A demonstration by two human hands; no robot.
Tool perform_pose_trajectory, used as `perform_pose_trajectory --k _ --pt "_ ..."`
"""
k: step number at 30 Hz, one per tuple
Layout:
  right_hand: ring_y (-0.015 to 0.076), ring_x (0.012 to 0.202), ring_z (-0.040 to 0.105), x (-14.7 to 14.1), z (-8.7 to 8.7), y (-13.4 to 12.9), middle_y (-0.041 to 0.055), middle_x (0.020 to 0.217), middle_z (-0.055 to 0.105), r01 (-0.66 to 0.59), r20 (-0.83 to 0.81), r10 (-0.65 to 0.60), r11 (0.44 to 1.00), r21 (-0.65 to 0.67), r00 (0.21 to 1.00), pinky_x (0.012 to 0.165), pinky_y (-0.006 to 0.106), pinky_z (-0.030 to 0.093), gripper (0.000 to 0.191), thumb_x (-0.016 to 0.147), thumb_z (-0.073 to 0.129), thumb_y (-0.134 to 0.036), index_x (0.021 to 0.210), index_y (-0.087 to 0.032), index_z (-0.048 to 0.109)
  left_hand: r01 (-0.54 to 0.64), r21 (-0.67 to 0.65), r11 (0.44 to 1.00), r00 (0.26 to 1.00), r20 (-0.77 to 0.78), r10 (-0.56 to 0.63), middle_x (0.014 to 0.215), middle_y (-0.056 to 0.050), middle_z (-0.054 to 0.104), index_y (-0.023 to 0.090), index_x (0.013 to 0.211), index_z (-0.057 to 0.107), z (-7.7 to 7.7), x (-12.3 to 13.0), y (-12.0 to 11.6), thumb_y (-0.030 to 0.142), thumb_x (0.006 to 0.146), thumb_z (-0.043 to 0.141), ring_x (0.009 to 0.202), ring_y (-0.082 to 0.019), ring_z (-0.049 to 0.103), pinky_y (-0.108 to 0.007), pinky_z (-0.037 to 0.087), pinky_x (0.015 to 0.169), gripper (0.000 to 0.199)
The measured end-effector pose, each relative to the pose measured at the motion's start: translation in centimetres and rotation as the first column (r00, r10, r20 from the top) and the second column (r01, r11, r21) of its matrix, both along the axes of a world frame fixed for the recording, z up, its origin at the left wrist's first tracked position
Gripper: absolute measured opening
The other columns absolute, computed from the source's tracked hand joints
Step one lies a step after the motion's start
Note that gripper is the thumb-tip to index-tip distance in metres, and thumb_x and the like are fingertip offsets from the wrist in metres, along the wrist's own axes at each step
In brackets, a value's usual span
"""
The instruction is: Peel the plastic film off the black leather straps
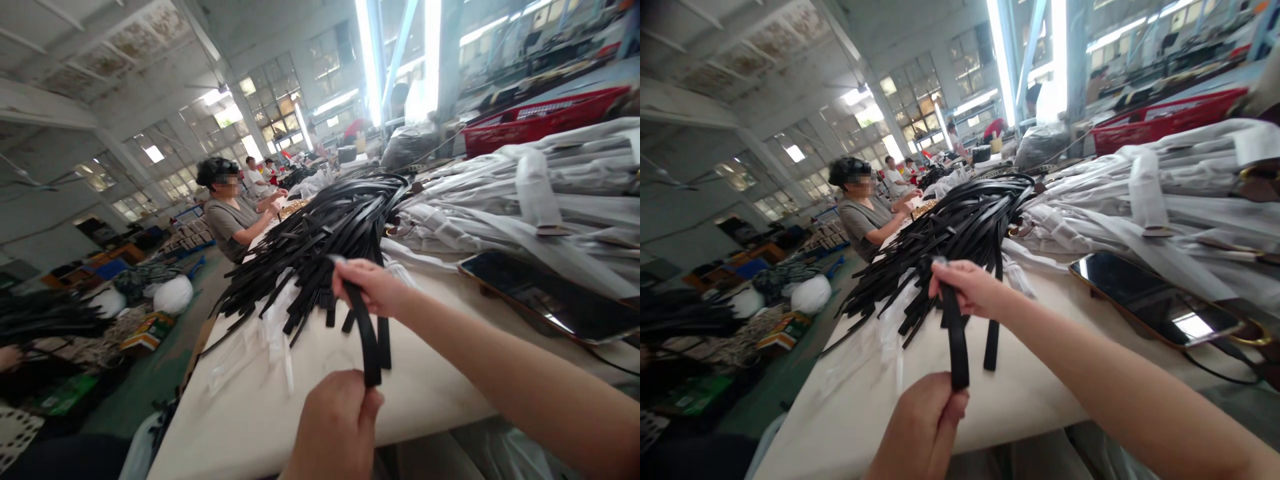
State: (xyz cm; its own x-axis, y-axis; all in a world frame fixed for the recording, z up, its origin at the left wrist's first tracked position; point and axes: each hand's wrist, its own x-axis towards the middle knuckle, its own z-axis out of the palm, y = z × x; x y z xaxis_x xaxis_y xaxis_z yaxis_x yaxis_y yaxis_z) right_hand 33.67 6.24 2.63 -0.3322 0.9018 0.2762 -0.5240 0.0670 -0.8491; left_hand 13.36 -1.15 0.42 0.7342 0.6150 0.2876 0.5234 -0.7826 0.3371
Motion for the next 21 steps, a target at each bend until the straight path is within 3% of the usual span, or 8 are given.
perform_pose_trajectory --k 2,4,6,8,12,16,18,21 --pt "0.0042 0.031 0.018 3.7 1.9 -0.4 -0.0106 0.038 0.028 0.242 -0.283 -0.212 0.967 0.077 0.935 0.028 0.015 0.016 0.04 0.079 0.064 -0.058 0.071 -0.019 0.061 0.019 0.006 1.0 1.0 0.01 -0.019 0.084 -0.009 0.067 0.022 0.098 0.059 -0.5 -2.8 1.0 0.025 0.09 0.045 0.079 -0.024 0.064 -0.034 0.051 0.07 0.016" --pt "0.0053 0.034 0.019 7.2 3.3 -0.5 -0.0098 0.043 0.029 0.495 -0.541 -0.389 0.867 0.06 0.746 0.03 0.014 0.019 0.027 0.085 0.062 -0.047 0.075 -0.023 0.062 -0.147 0.159 0.976 0.989 0.016 0.146 0.099 -0.011 0.066 0.022 0.107 0.06 -0.5 -6.4 3.3 0.016 0.089 0.043 0.095 -0.026 0.062 -0.039 0.051 0.086 0.025" --pt "0.0063 0.036 0.021 9.4 3.6 0.0 -0.0088 0.044 0.032 0.573 -0.636 -0.445 0.819 -0.005 0.631 0.031 0.015 0.023 0.02 0.088 0.059 -0.038 0.074 -0.024 0.063 -0.278 0.277 0.92 0.951 -0.057 0.305 0.112 -0.012 0.061 0.024 0.117 0.061 -0.3 -9.5 6.3 0.005 0.083 0.036 0.107 -0.029 0.056 -0.048 0.047 0.092 0.046" --pt "0.0059 0.036 0.022 9.5 2.8 1.0 -0.008 0.044 0.036 0.535 -0.617 -0.456 0.842 -0.065 0.642 0.031 0.015 0.024 0.018 0.084 0.061 -0.032 0.071 -0.022 0.064 -0.241 0.272 0.931 0.952 -0.117 0.281 0.118 -0.013 0.058 0.025 0.119 0.063 0.0 -11.4 9.0 0.003 0.081 0.036 0.105 -0.029 0.055 -0.051 0.047 0.091 0.052" --pt "0.0052 0.039 0.028 4.9 0.0 3.1 -0.0052 0.047 0.041 0.386 -0.379 -0.418 0.908 -0.161 0.826 0.033 0.017 0.026 0.016 0.073 0.065 -0.03 0.07 -0.015 0.068 -0.107 0.214 0.971 0.983 -0.124 0.136 0.11 -0.008 0.064 0.024 0.085 0.073 0.9 -11.7 11.4 0.009 0.082 0.048 0.095 -0.024 0.059 -0.039 0.052 0.081 0.029" --pt "0.0078 0.047 0.041 -0.5 -2.3 3.0 0.0001 0.059 0.052 0.249 0.039 -0.247 0.964 -0.091 0.968 0.042 0.02 0.038 0.019 0.073 0.062 -0.031 0.069 -0.013 0.066 -0.129 0.251 0.959 0.992 0.027 0.126 0.095 -0.008 0.067 0.021 0.077 0.064 2.3 -11.0 8.3 0.015 0.089 0.049 0.093 -0.021 0.06 -0.039 0.05 0.085 0.02" --pt "0.0101 0.054 0.046 -2.1 -2.7 2.3 0.0017 0.064 0.054 0.18 0.216 -0.177 0.984 0.005 0.96 0.05 0.022 0.043 0.023 0.074 0.059 -0.032 0.06 -0.014 0.059 -0.117 0.205 0.972 0.989 0.116 0.094 0.086 -0.006 0.068 0.023 0.077 0.062 3.1 -11.2 5.3 0.022 0.091 0.051 0.088 -0.021 0.062 -0.039 0.051 0.081 0.018" --pt "0.0126 0.062 0.049 -3.4 -2.8 0.8 0.0031 0.063 0.054 0.083 0.345 -0.144 0.979 0.186 0.927 0.062 0.025 0.046 0.038 0.081 0.057 -0.037 0.051 -0.016 0.048 -0.111 -0.031 0.993 0.975 0.188 0.115 0.069 -0.003 0.066 0.026 0.078 0.065 4.2 -12.1 0.6 0.043 0.089 0.056 0.07 -0.021 0.062 -0.038 0.052 0.068 0.022"
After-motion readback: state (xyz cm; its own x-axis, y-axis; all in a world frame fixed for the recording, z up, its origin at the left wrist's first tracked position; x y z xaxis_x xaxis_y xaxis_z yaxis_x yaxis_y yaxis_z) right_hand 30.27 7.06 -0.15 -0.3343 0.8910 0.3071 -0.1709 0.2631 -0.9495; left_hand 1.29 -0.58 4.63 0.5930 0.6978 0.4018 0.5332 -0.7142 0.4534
